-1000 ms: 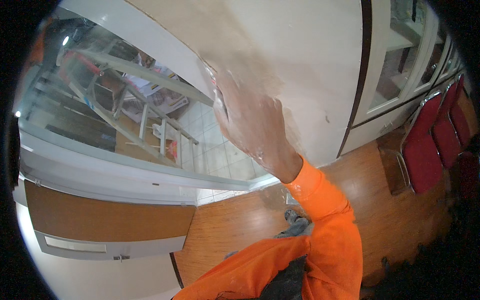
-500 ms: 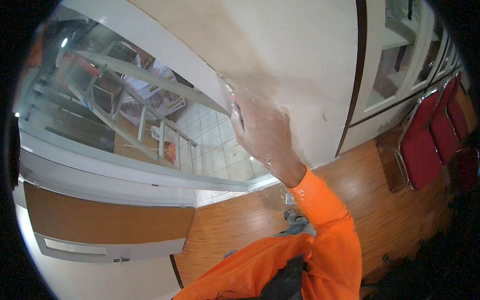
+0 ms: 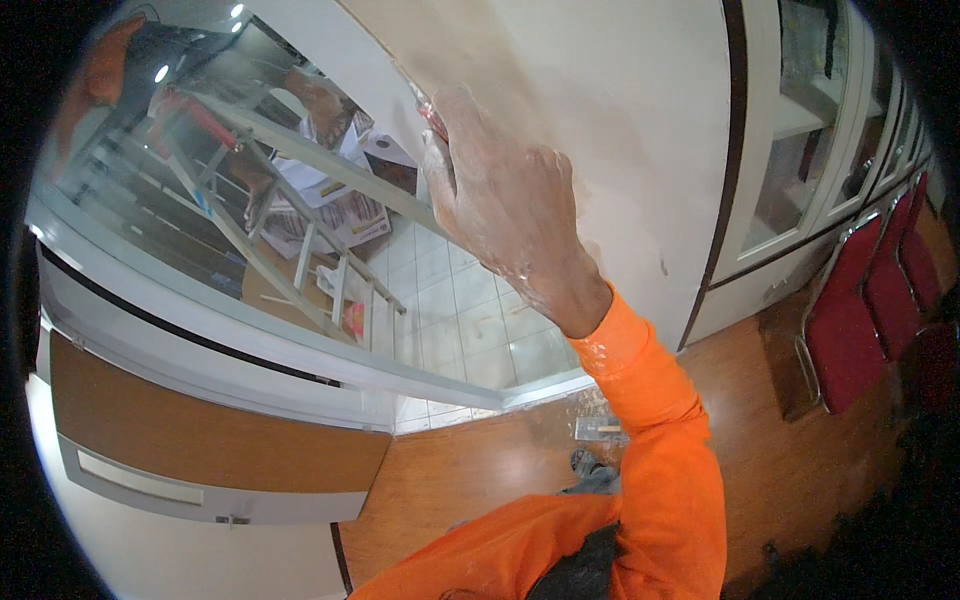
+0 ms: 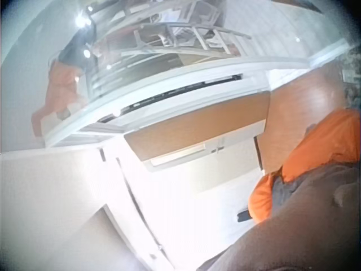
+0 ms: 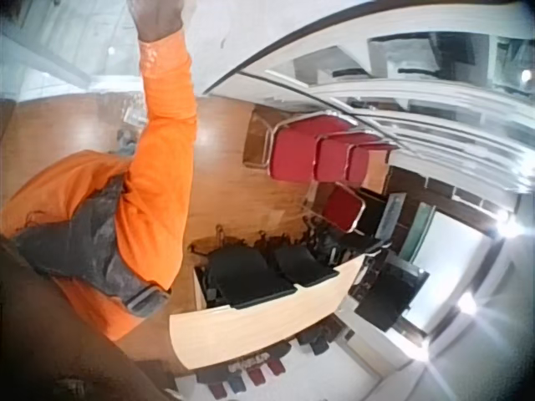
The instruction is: The person sits on the floor and uses a small scraper to remove material from the base of a wall near a glass door. They hold a larger metal trowel in their left hand while scraping with their right hand. The person occasionally stands to scrape higher sections of the wall before returning to the floor.
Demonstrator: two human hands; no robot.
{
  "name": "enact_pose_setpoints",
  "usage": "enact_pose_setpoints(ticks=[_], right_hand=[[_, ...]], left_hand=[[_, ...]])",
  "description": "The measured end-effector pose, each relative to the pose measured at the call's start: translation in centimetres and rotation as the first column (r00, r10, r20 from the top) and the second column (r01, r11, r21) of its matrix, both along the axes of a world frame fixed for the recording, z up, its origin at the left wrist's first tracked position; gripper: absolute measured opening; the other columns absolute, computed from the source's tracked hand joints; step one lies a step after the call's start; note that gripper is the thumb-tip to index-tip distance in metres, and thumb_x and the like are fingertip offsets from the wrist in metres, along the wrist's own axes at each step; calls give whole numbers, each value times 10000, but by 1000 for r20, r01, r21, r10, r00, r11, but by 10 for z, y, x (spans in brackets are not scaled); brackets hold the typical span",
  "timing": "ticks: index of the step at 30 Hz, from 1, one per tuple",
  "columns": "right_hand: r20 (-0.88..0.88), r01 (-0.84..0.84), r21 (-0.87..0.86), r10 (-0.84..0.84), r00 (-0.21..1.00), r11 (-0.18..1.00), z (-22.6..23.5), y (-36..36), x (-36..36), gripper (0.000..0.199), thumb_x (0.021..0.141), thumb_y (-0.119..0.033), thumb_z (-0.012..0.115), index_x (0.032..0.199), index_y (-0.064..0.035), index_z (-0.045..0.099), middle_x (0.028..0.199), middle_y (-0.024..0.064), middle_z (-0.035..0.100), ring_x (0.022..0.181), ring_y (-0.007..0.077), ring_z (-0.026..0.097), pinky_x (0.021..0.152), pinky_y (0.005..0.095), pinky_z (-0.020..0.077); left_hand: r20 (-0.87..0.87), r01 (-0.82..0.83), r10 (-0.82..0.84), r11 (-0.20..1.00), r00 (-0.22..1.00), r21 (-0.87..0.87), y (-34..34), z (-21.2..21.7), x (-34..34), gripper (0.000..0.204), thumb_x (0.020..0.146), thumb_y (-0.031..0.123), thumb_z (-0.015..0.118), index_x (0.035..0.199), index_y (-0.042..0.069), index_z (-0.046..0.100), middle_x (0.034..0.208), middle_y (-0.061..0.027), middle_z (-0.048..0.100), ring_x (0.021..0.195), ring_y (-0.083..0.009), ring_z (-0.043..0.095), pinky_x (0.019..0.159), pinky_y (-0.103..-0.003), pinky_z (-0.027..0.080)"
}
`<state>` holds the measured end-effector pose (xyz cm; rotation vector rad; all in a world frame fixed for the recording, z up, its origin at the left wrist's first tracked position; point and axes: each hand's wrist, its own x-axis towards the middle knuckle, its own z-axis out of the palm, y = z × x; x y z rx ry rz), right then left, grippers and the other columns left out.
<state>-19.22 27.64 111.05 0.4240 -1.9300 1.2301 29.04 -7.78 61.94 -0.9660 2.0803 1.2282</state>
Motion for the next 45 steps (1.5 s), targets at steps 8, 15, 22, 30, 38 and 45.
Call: enact_pose_setpoints(ticks=[8,15,22,30,38,45], right_hand=[[-84,44,6,-43,996,999,13,-5,-7,199,911,-111,644,1098,-78,584,664,99,607,549,260,610,536,361,474],[-117,84,9,-82,990,996,10,-9,-8,188,923,-99,629,1101,-76,575,668,95,606,527,255,598,512,362,472],[-47,61,49,-59,997,997,9,-6,2,165,917,-126,625,1066,-87,565,704,123,627,566,337,608,528,404,484],[107,14,96,-24,994,995,-12,10,27,156,932,-149,613,1058,-75,559,682,140,623,571,359,621,528,429,481],[-136,70,50,-62,989,996,55,1,-7,181,942,-165,611,1091,-69,578,660,118,622,545,339,613,516,416,471],[-227,91,24,-84,970,996,78,-6,-20,162,936,-168,609,1074,-88,579,755,127,648,621,348,624,568,439,485]], left_hand=[[3,-24,24,1000,1000,15,5,-9,-3,326,1014,252,585,1238,16,609,1218,-136,638,1081,-253,651,884,-396,568],[22,-37,36,999,999,20,8,-14,0,332,1017,260,581,1241,17,611,1220,-137,639,1081,-255,652,882,-392,568],[21,-46,46,999,999,20,18,-13,12,337,1020,268,578,1244,19,612,1223,-139,640,1082,-256,653,879,-389,568],[9,-76,75,997,997,25,39,-16,15,344,1023,277,575,1248,20,613,1225,-140,641,1083,-257,654,876,-385,568],[-2,-131,131,991,991,38,54,-18,15,351,1026,286,571,1251,21,615,1228,-141,642,1084,-258,655,873,-381,568],[-3,-176,176,982,984,67,59,-22,-2,357,1029,294,568,1255,22,616,1231,-143,642,1084,-259,655,871,-378,567]])
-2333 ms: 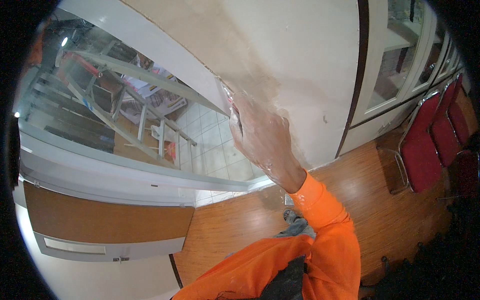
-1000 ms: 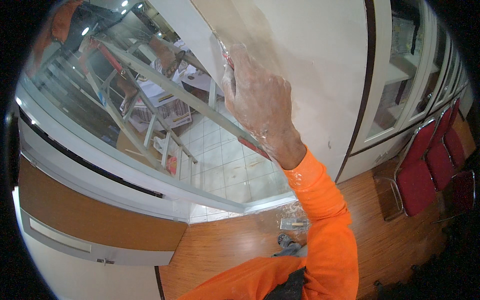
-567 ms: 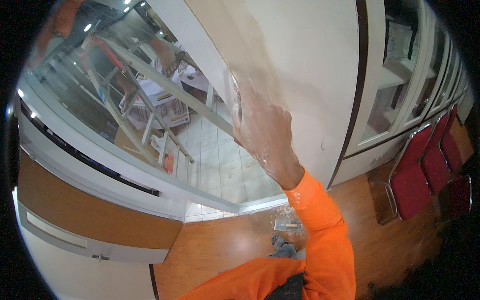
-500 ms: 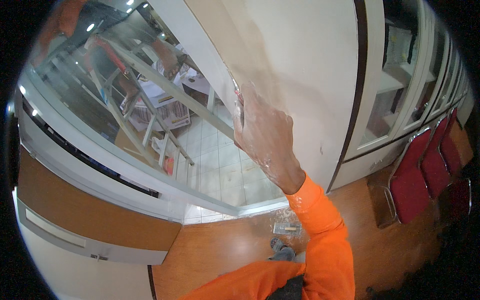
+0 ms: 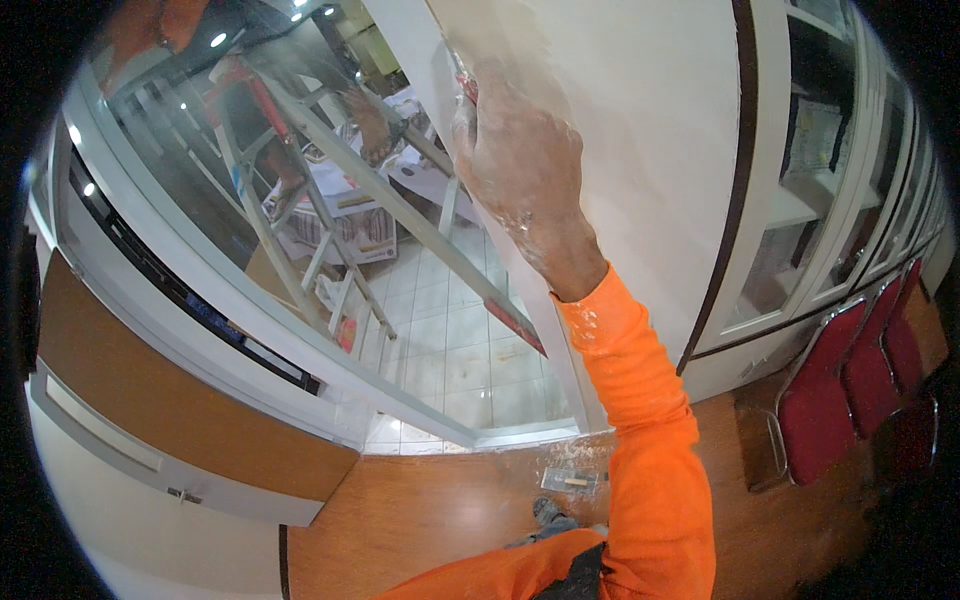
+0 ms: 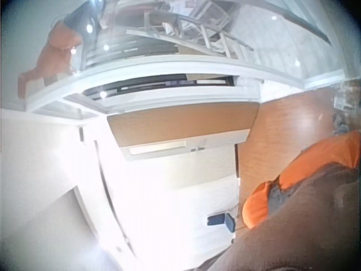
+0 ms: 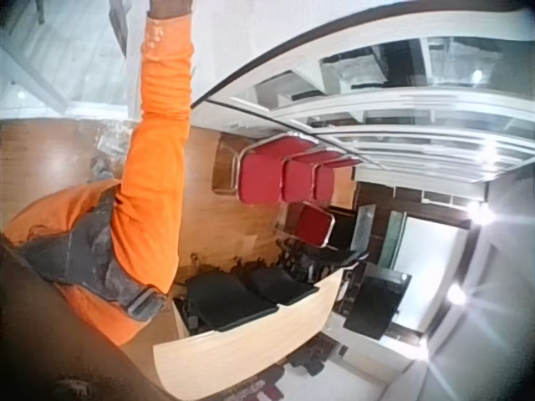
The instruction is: The person sits on the floor and uses a small scraper to remove material from the base of a wall near a glass door. They hold a larger metal trowel in their left hand while scraping with their right hand. The person occasionally stands to scrape higher sections of the wall before returning to the floor.
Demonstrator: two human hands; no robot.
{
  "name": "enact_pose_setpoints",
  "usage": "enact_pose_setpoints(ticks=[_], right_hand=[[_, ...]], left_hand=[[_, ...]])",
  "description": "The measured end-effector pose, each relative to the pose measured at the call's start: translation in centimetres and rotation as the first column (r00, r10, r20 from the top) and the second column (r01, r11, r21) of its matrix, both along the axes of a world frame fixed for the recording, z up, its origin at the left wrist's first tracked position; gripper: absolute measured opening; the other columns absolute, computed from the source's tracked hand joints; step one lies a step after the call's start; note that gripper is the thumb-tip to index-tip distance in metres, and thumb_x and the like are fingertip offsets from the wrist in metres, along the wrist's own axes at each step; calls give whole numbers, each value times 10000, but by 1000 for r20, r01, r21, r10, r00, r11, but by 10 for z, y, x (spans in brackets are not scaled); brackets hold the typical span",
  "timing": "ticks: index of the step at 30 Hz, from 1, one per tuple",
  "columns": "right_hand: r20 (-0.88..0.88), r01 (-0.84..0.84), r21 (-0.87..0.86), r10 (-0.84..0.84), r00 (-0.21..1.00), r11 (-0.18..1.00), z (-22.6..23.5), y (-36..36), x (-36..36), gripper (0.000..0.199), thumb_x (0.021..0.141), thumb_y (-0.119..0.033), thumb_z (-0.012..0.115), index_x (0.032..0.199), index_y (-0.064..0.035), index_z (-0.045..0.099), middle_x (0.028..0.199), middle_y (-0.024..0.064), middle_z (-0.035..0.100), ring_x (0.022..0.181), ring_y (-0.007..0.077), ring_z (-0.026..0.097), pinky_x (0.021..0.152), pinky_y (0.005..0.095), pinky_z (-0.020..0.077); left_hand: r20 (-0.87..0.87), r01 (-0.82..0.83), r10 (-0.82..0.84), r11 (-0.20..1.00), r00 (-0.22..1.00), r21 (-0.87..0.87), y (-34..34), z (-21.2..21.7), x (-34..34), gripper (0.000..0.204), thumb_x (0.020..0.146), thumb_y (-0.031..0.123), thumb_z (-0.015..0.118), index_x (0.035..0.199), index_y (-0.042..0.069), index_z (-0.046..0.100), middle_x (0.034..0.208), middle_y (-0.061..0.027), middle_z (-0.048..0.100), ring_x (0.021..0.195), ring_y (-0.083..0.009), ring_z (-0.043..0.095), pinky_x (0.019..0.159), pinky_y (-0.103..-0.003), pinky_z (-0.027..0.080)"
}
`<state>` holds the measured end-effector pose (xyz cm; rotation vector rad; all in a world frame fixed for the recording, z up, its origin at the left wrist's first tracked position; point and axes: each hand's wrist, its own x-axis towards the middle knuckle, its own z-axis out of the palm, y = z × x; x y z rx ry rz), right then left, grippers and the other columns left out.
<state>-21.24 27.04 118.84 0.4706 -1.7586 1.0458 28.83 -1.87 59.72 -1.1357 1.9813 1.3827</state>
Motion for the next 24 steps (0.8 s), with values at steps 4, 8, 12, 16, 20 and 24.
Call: enact_pose_setpoints(ticks=[4,8,12,16,20,24], right_hand=[[46,31,40,-33,998,999,-1,6,3,206,922,-166,625,1114,-105,584,811,149,657,670,368,616,593,457,490],[222,-207,-63,216,951,976,-48,-6,35,113,946,-142,597,1031,-69,611,737,107,608,648,265,607,591,400,478],[635,-741,-244,680,365,626,-175,-52,94,225,1039,-271,555,1020,-56,619,760,11,544,676,103,513,637,290,470],[796,-723,-562,499,-342,402,-319,-61,149,364,1053,-405,535,1244,-103,604,858,-39,566,732,62,507,639,236,436],[808,-678,-587,381,-450,442,-341,-106,166,366,1049,-390,543,1260,-96,598,908,-25,569,790,79,508,689,251,431],[848,-754,-525,322,-421,395,-337,-120,176,371,1045,-376,550,1276,-89,591,958,-12,573,848,96,510,738,265,426]], left_hand=[[-1,-34,34,999,999,35,2,-1,-16,360,1031,299,566,1256,23,617,1232,-143,643,1085,-260,656,869,-376,567],[-6,-178,178,982,984,69,-8,7,-16,364,1033,304,564,1258,23,618,1234,-144,643,1085,-260,656,868,-374,567],[-171,-408,476,854,863,322,-25,45,-76,367,1034,308,563,1260,24,618,1235,-145,644,1085,-261,657,867,-372,567],[-452,86,545,568,706,819,7,169,-213,504,1035,378,548,1385,15,534,1231,-145,672,1033,-250,677,908,-349,548],[-610,163,252,825,752,542,7,172,-220,455,992,412,640,1240,31,663,1017,-57,701,911,-127,646,813,-268,513],[-611,189,-2,952,791,242,14,153,-186,383,977,396,667,1093,36,730,878,-16,675,789,-98,593,755,-258,490]])
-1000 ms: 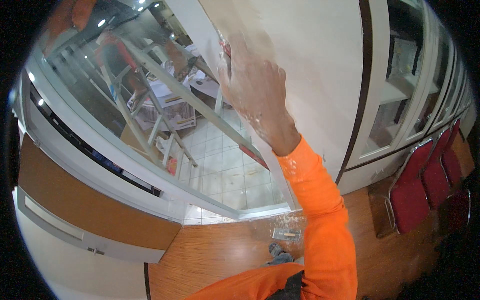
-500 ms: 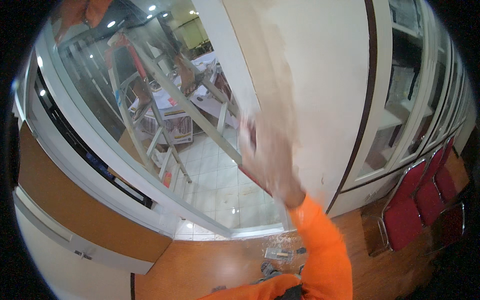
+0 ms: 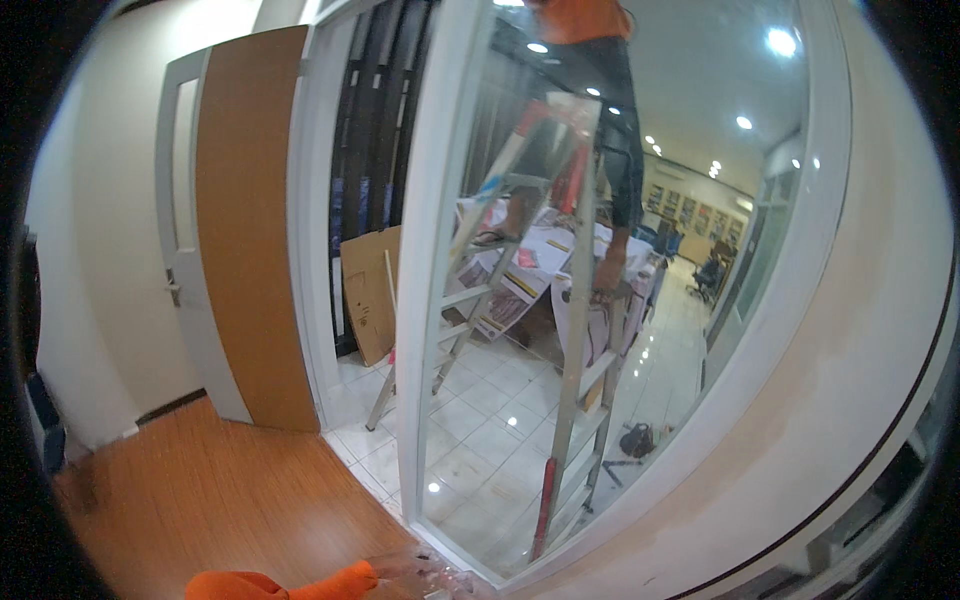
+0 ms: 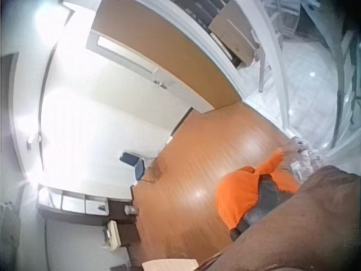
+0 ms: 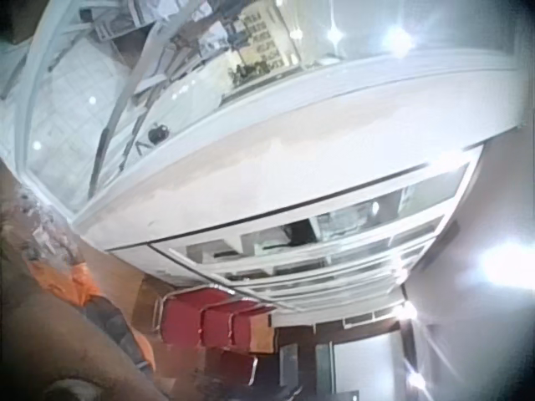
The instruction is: The person sits on the floor and uses a small scraper to remove material from the base of a wall near a glass door. They hold a larger metal trowel in their left hand while scraping with their right hand. The person occasionally stands to scrape higher sections of the wall before returning to the floor.
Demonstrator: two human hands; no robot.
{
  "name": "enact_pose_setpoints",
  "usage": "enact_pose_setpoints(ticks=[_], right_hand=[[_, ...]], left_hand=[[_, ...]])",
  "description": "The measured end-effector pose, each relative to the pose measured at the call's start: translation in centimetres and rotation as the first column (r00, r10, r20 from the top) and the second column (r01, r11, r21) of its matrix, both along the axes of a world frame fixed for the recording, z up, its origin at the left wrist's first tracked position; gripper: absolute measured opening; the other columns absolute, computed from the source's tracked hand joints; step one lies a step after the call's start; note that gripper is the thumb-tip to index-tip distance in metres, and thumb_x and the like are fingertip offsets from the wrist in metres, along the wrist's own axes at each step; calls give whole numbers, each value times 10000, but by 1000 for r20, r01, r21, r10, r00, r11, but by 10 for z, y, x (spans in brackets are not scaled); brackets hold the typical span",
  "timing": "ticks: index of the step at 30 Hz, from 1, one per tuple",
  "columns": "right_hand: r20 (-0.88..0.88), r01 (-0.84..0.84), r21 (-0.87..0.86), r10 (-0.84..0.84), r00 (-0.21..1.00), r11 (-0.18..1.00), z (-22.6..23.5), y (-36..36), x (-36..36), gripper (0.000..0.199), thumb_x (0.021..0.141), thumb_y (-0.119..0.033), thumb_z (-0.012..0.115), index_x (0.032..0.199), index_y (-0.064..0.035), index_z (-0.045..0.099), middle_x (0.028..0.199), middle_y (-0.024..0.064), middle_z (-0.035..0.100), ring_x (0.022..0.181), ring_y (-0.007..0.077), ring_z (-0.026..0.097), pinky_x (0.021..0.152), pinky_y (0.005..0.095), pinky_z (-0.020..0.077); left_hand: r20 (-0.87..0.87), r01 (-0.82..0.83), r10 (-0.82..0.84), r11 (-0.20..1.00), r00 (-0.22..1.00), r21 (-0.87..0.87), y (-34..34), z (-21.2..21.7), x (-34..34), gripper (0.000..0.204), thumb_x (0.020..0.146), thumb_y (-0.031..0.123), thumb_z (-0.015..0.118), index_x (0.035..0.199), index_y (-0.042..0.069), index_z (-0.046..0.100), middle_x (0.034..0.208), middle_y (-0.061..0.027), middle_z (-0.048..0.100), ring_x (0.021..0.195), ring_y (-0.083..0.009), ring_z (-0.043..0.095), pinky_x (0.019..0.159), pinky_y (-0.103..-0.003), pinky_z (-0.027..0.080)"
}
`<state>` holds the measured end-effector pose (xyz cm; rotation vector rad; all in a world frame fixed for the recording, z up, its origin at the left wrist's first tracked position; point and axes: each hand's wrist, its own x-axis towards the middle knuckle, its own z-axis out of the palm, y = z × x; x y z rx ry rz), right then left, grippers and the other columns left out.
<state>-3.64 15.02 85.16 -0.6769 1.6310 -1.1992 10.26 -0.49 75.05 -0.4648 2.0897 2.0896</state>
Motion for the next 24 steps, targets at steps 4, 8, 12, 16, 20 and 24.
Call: enact_pose_setpoints(ticks=[4,8,12,16,20,24], right_hand=[[-58,-62,22,63,996,998,-2,15,11,377,1041,-361,557,1292,-81,585,1008,2,577,905,113,512,788,280,421],[-110,-111,40,115,987,993,0,39,25,385,1037,-347,564,1308,-74,578,1058,16,581,963,130,514,837,295,415],[-150,-189,54,195,969,981,-6,62,41,394,1033,-332,572,1324,-67,571,1108,29,585,1020,147,515,887,309,410],[-159,-215,95,228,960,972,-21,98,54,405,1028,-318,579,1340,-59,565,1158,43,588,1078,164,517,936,324,405],[-141,-271,136,290,947,953,-35,130,72,417,1024,-303,586,1356,-52,558,1208,57,592,1136,181,519,986,339,400],[-94,-314,153,330,939,937,-45,173,79,430,1020,-289,594,1372,-45,551,1258,71,596,1193,198,520,1036,354,394]], left_hand=[[-64,-88,88,996,994,-1,25,5,38,351,983,365,658,1059,34,744,838,-15,670,775,-101,597,737,-257,495],[-153,-371,407,903,900,217,53,-4,67,376,998,380,635,1099,34,744,897,-39,697,812,-113,632,771,-260,515],[-197,-448,604,737,772,506,60,-41,94,455,1009,429,606,1218,35,698,981,-60,711,893,-140,650,824,-283,528],[-127,-384,450,854,884,350,102,0,97,527,999,480,606,1276,34,662,1043,-77,708,954,-147,644,844,-307,529],[-170,-74,74,997,983,1,133,7,109,452,1007,377,613,1296,29,627,1196,-95,652,983,-169,674,857,-309,537],[-275,-314,282,946,919,-80,154,-27,125,394,967,374,679,1123,14,718,975,-68,704,880,-131,640,780,-285,518]])
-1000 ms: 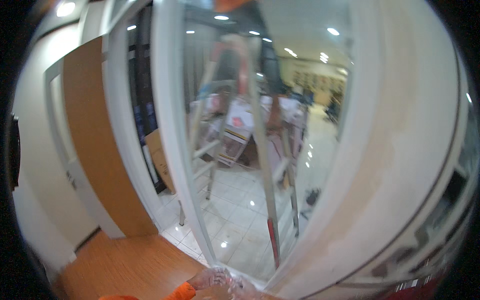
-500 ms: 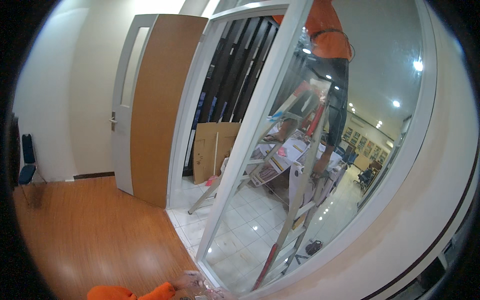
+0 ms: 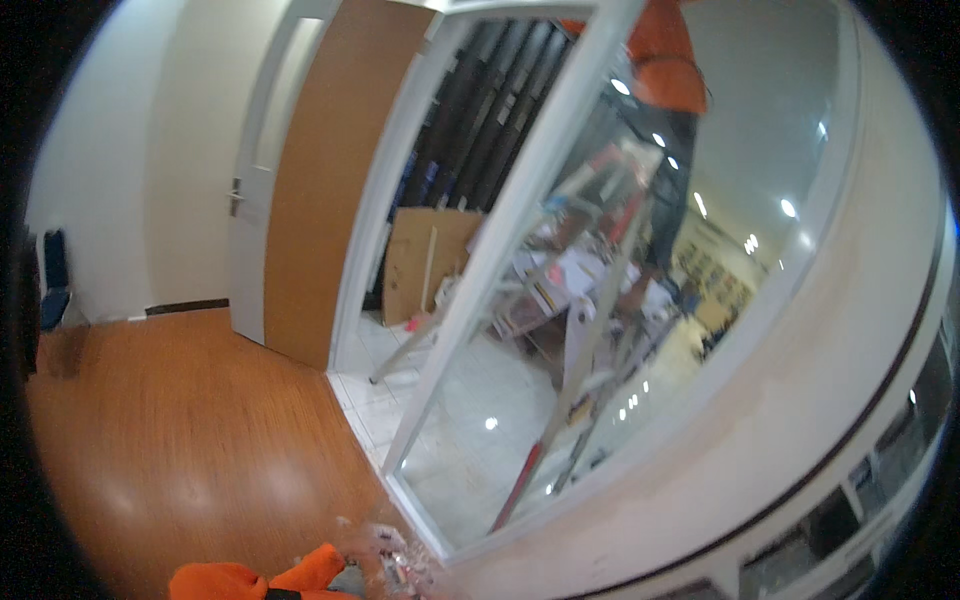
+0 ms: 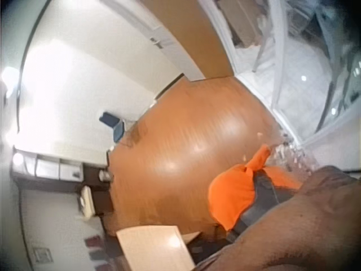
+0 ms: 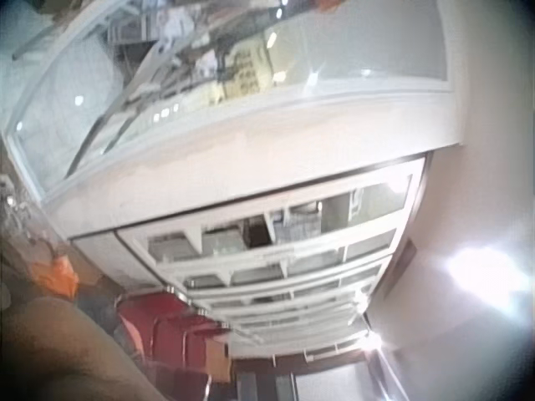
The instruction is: The person sits on the floor and uses a small scraper to remove material from the base of a wall near a glass door. They hold a larger metal trowel in their left hand while scraping with their right hand. The person occasionally stands to scrape higher sections of the wall before returning to the floor.
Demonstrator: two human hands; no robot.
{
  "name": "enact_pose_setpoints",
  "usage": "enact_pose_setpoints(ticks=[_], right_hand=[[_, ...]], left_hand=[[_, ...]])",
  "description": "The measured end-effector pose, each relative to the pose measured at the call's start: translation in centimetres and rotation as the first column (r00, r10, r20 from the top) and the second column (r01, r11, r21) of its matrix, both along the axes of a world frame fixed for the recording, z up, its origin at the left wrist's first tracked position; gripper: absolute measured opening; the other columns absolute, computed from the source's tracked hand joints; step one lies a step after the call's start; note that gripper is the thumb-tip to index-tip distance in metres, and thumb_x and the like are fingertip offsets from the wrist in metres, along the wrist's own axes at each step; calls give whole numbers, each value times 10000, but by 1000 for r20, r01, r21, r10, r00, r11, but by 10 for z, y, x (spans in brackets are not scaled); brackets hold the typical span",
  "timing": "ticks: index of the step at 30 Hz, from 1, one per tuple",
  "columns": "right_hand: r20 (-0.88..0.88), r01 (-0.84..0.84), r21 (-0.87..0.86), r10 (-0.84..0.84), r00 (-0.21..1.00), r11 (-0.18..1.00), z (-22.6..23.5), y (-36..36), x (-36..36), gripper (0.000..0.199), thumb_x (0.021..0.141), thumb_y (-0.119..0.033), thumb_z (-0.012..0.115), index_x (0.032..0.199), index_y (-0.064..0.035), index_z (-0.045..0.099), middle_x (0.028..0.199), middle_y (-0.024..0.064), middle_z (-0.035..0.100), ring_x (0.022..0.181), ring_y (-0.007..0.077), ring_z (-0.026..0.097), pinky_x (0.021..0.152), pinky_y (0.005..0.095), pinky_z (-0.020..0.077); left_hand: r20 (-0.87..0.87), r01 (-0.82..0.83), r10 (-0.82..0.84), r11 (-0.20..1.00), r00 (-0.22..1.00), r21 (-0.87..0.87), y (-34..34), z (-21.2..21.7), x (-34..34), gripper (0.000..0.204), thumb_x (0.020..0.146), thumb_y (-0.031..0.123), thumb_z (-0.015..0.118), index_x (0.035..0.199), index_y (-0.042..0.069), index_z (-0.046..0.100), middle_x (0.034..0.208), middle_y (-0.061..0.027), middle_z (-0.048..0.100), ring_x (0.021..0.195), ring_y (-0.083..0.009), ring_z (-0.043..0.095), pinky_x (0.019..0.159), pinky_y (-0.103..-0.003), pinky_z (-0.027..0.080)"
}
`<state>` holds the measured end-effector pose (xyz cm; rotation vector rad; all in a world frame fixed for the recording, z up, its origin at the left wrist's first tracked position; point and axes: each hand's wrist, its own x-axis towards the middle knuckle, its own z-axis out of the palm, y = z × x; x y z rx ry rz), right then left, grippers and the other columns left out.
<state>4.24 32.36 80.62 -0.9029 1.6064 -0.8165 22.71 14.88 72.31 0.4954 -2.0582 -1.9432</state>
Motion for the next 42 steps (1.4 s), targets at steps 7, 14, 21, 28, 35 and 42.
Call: enact_pose_setpoints(ticks=[7,14,21,28,35,42], right_hand=[[-139,128,-318,-180,974,939,33,55,-51,456,1013,-264,606,1399,-32,540,1345,95,603,1294,228,523,1122,379,385],[-509,308,-753,-811,288,582,235,55,-127,288,1014,-193,550,1192,1,664,1003,265,679,900,366,697,801,421,532],[-315,124,-947,-927,-205,295,400,24,-175,205,1003,-219,576,1049,-19,574,803,226,680,713,403,680,642,441,518],[-313,-17,-941,-890,-333,337,471,-4,-207,206,958,-194,578,1082,-30,600,924,173,743,810,419,695,737,504,545],[-356,-14,-918,-838,-413,396,486,-18,-242,269,962,-243,586,1141,-45,616,832,201,714,769,415,685,727,494,531],[-393,-47,-899,-851,-349,434,487,-15,-259,219,965,-245,546,1020,-34,566,805,239,684,831,474,664,738,552,519]], left_hand=[[129,-400,378,863,917,308,-25,41,47,196,967,217,649,943,27,690,793,-49,653,718,-128,623,657,-262,507],[258,-481,424,847,868,225,-70,10,97,198,965,191,663,1132,101,605,867,-40,655,665,-119,609,557,-234,473],[524,-479,223,768,822,425,-73,-106,147,254,946,198,668,1170,103,594,904,-37,656,731,-170,632,562,-311,506],[704,-622,134,602,697,501,-38,-150,169,248,949,202,662,1166,104,594,909,-38,654,738,-175,633,571,-315,508],[757,-677,137,567,639,469,-32,-157,167,241,952,206,656,1163,104,595,913,-39,652,744,-179,634,580,-319,511],[789,-724,154,530,594,442,-6,-163,158,235,955,210,650,1159,105,596,917,-40,650,751,-183,635,589,-323,513]])
